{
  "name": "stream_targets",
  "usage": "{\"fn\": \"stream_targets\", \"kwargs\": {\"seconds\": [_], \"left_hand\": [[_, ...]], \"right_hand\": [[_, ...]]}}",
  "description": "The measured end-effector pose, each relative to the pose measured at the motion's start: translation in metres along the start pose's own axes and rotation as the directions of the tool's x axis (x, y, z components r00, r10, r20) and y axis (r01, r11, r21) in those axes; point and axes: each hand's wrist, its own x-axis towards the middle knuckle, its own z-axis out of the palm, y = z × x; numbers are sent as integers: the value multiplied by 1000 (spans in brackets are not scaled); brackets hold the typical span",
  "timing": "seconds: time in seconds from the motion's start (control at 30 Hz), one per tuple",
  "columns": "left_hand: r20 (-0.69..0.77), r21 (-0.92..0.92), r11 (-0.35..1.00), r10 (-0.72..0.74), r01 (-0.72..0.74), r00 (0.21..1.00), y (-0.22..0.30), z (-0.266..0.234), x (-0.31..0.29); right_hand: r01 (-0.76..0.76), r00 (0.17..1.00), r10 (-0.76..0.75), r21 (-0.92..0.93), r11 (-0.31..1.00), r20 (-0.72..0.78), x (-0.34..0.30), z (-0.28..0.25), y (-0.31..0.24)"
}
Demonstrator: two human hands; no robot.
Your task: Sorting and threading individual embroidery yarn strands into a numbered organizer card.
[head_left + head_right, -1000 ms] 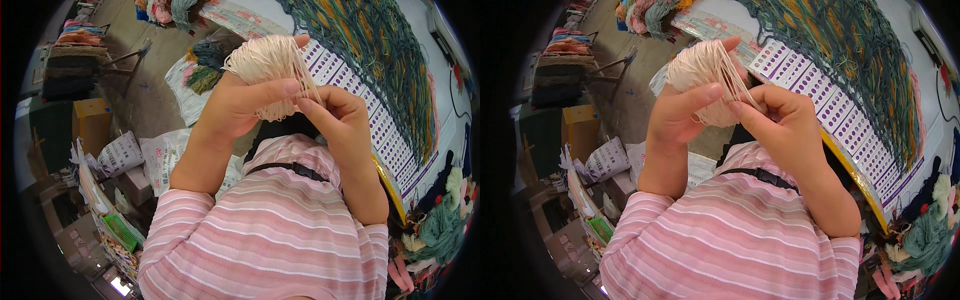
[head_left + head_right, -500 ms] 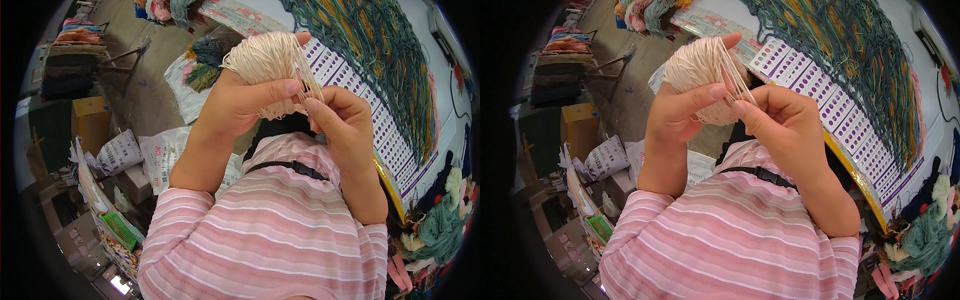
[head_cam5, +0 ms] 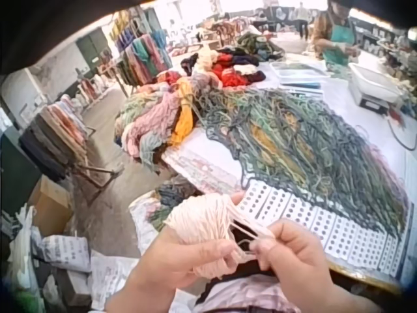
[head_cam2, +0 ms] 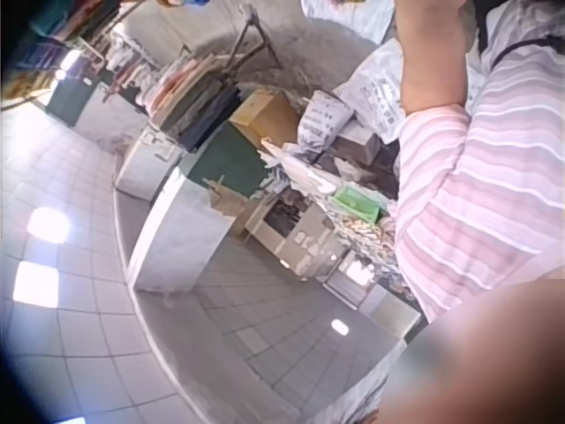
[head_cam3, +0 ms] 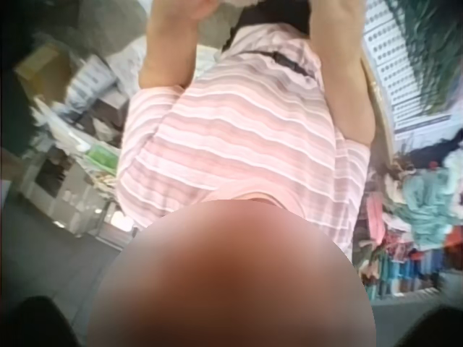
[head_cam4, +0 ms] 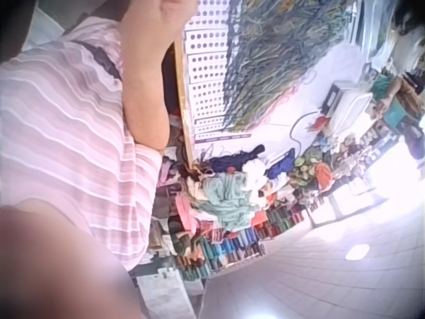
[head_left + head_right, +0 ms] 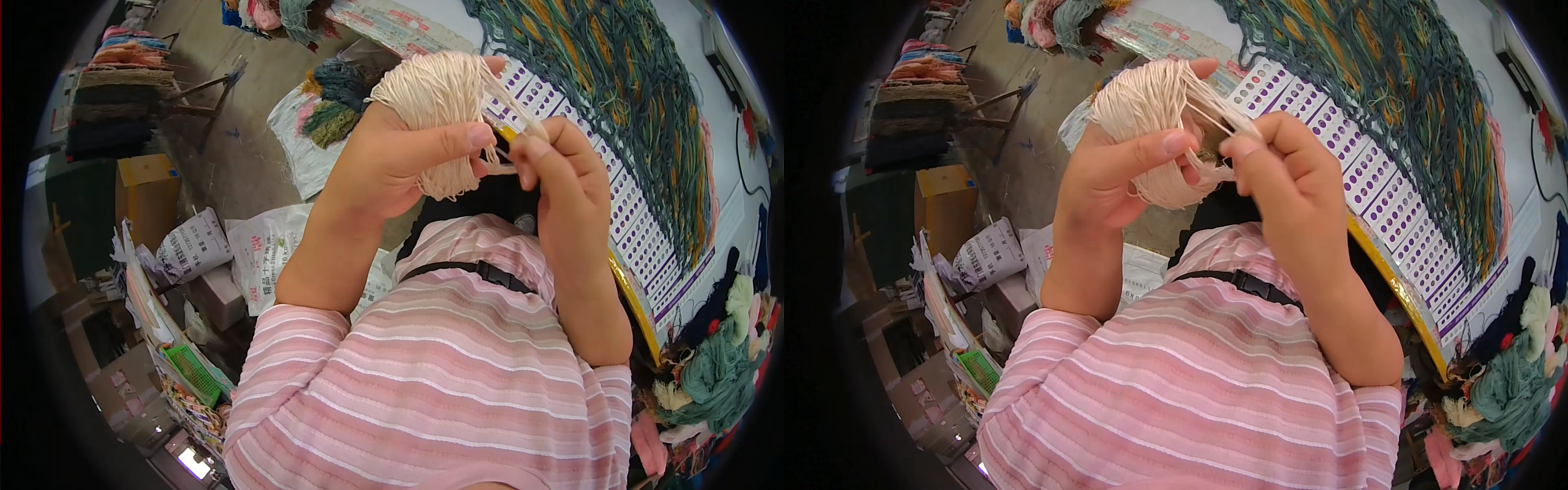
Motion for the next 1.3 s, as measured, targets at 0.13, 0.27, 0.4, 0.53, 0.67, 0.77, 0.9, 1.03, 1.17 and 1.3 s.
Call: {"fn": "stream_targets", "kwargs": {"seconds": [0.13,0.27,0.4,0.53,0.67,0.77,0.9,1.03,1.17,1.3], "left_hand": [[-28,6,1000,21,-21,999,-2,-1,0],[-29,3,1000,1,-1,1000,-2,-3,0],[-2,-23,1000,-6,6,1000,-2,-5,0],[-16,-18,1000,23,-24,1000,-6,-1,1],[10,3,997,76,-76,997,-5,-1,2],[19,-156,988,3,0,1000,-4,-6,3],[54,-221,975,28,-15,998,-6,-6,4],[75,-119,993,23,-14,997,-7,-6,5],[80,-119,993,25,-16,996,-6,-8,3],[79,-105,994,36,-28,996,-2,-11,2]], "right_hand": [[-27,993,72,-401,916,97,-3,6,-5],[3,992,40,-332,943,122,-4,2,-1],[1,998,7,-136,991,59,-5,6,3],[-24,996,40,-184,983,83,-5,7,-1],[116,991,-93,-263,958,99,2,5,1],[56,995,-51,-56,997,80,5,-6,-3],[-62,990,84,-180,982,115,5,8,-11],[-77,993,102,-308,948,67,8,9,-4],[-95,993,110,-279,956,41,6,10,-4],[-124,985,143,-182,975,95,5,12,-7]]}}
